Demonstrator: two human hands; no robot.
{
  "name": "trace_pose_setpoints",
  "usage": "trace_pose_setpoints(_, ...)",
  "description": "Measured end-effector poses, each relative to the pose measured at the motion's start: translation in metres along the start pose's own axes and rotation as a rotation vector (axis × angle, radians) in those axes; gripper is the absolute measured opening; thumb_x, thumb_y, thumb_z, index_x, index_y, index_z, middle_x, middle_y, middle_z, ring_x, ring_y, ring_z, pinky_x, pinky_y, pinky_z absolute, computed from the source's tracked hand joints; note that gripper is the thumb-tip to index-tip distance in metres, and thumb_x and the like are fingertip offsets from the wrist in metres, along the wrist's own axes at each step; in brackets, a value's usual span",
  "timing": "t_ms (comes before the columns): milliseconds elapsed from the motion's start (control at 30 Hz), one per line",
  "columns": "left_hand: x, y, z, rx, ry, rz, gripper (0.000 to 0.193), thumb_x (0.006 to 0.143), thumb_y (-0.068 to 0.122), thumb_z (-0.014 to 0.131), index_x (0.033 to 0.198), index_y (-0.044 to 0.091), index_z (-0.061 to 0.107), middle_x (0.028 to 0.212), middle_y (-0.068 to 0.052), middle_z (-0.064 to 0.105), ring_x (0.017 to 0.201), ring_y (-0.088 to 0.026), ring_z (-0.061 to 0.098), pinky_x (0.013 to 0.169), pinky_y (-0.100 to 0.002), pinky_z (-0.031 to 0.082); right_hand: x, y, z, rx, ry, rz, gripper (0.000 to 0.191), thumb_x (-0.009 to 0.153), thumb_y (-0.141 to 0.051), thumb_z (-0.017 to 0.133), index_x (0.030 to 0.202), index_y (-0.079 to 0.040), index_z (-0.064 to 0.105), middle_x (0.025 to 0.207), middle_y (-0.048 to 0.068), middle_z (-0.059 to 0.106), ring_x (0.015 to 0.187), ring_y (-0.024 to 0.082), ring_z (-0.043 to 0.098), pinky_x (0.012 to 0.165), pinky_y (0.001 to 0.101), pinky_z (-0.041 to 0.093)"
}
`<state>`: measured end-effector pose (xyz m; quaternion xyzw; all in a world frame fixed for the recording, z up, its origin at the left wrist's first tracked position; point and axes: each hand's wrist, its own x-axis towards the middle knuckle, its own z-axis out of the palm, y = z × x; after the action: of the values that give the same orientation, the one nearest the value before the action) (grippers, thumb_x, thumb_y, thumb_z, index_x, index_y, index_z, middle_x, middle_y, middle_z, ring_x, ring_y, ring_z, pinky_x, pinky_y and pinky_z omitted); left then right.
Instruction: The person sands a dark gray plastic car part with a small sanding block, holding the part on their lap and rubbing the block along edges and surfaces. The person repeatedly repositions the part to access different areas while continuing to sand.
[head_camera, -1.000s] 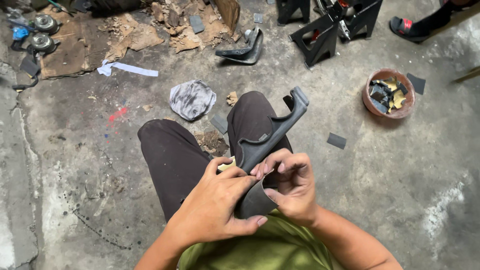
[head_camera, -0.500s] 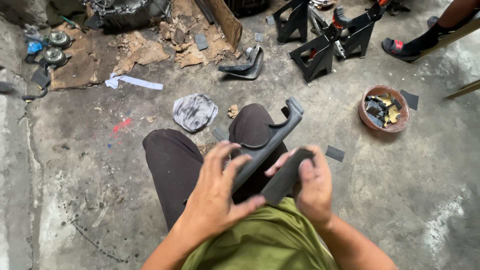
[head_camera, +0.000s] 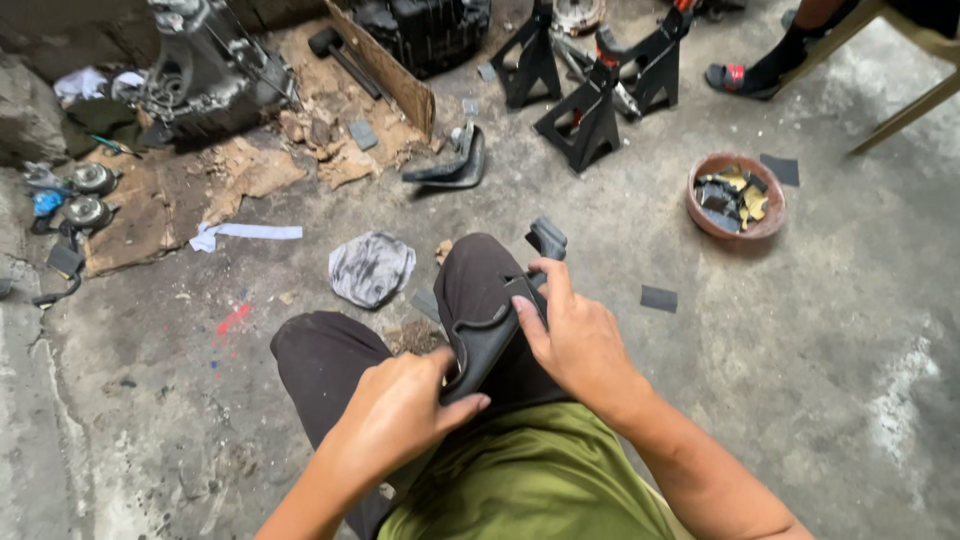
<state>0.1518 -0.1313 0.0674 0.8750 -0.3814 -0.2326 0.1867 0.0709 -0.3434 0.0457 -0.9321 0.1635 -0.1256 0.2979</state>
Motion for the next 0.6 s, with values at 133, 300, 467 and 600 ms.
trace_pose_setpoints(133, 0.015, 0.000, -0.005, -0.132, 0.111, -0.033, 0.094, 0.082, 0.050, 0.080, 0.149, -0.002, 0.039, 0.083, -0.022, 0.071, 0.079, -0.043, 0.070, 0.066, -0.049, 0.056, 0.001, -0.001, -0.003, 0.051, 0.036, -0.008, 0.034, 0.096, -0.026, 0.067, 0.120, -0.006, 0.054, 0.090, 0.023, 0.074, 0.079, 0.044, 0.072, 0.066, 0.0507, 0.055)
trace_pose_setpoints(300, 0.045, 0.000, -0.007, -0.269, 0.179, 0.257, 0.065, 0.084, 0.035, 0.075, 0.134, 0.000, 0.052, 0.096, -0.027, 0.072, 0.088, -0.046, 0.069, 0.073, -0.050, 0.054, 0.004, -0.002, -0.005, 0.071, 0.071, -0.008, 0.028, 0.095, -0.024, 0.067, 0.112, -0.004, 0.060, 0.086, 0.023, 0.074, 0.075, 0.043, 0.071, 0.062, 0.0498, 0.054)
trace_pose_setpoints(467, 0.066, 0.004, -0.003, -0.255, -0.016, 0.162, 0.033, 0.096, 0.031, 0.062, 0.112, 0.004, 0.070, 0.090, -0.025, 0.073, 0.090, -0.045, 0.069, 0.080, -0.050, 0.054, 0.010, -0.005, -0.006, -0.023, 0.038, 0.004, 0.025, 0.095, -0.025, 0.067, 0.109, -0.005, 0.062, 0.072, 0.022, 0.070, 0.069, 0.044, 0.069, 0.060, 0.0519, 0.052)
trace_pose_setpoints(600, 0.067, 0.006, 0.004, -0.328, 0.089, 0.230, 0.028, 0.095, 0.023, 0.060, 0.096, -0.002, 0.071, 0.083, -0.027, 0.069, 0.083, -0.047, 0.067, 0.074, -0.052, 0.052, 0.012, -0.008, -0.003, -0.049, 0.047, -0.025, 0.018, 0.098, -0.022, 0.064, 0.104, -0.006, 0.061, 0.072, 0.021, 0.069, 0.068, 0.045, 0.067, 0.058, 0.0531, 0.050)
